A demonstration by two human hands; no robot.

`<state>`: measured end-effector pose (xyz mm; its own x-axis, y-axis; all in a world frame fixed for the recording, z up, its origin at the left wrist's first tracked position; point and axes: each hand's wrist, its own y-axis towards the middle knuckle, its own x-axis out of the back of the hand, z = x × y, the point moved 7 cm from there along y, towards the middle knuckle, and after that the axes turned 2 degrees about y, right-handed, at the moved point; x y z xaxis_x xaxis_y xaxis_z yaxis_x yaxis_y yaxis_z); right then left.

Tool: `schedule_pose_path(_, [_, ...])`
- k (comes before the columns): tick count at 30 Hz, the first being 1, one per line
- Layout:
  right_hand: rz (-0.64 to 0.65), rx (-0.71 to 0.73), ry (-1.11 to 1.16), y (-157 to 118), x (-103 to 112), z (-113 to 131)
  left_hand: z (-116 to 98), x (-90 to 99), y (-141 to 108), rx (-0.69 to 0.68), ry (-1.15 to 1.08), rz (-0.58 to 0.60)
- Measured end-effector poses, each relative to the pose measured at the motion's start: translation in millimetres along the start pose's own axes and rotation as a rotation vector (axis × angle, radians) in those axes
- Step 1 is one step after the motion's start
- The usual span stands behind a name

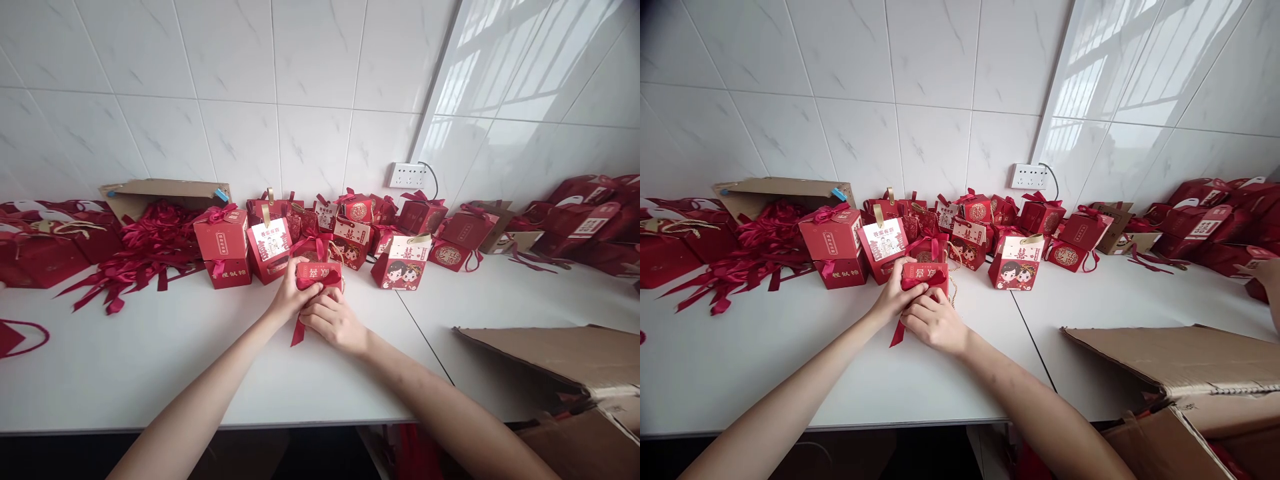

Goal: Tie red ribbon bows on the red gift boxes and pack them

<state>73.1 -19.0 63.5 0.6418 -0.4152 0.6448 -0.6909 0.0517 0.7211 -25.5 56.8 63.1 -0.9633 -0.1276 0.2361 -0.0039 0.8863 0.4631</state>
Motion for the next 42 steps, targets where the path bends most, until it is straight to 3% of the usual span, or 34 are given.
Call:
schedule_pose_path(6, [-0.023, 0.044, 0.044, 2.6, -0.7, 5.9, -1.4, -1.9, -0.8, 0.011, -0.009, 0.028])
schedule_pose_path(10, [-0.122, -0.029, 0.161, 5.1, 18.8, -7.1, -3.8, -0.2, 0.2, -0.027, -0.014, 0.03])
schedule_pose_path(13, [-0.207, -0.36, 0.238, 0.6, 42.1, -44.5, -4.7, -0.7, 0.6, -0.022, 0.005, 0.049])
schedule_pose_path(15, [-0.14, -0.678, 0.264, -10.0, 47.2, -73.8, -4.2, -1.5, 0.2, 0.012, 0.012, 0.06])
schedule_pose_path(17, [0.039, -0.93, 0.321, -22.8, 41.6, -92.8, -4.3, -1.9, -0.6, 0.045, 0.012, 0.064])
schedule_pose_path(20, [0.392, -1.117, 0.498, -38.1, 22.8, -96.7, -5.3, -3.4, -1.6, 0.072, 0.009, 0.085])
schedule_pose_path(23, [0.667, -1.13, 0.677, -45.0, 8.1, -84.3, -5.5, -3.4, -2.0, 0.077, 0.016, 0.088])
schedule_pose_path(25, [0.741, -1.088, 0.736, -44.6, 4.5, -78.6, -4.4, -2.6, -2.0, 0.082, 0.027, 0.082])
schedule_pose_path(42, [0.856, -1.04, 0.906, -49.9, 2.0, -74.6, -4.8, -3.6, -2.0, 0.069, 0.009, 0.082])
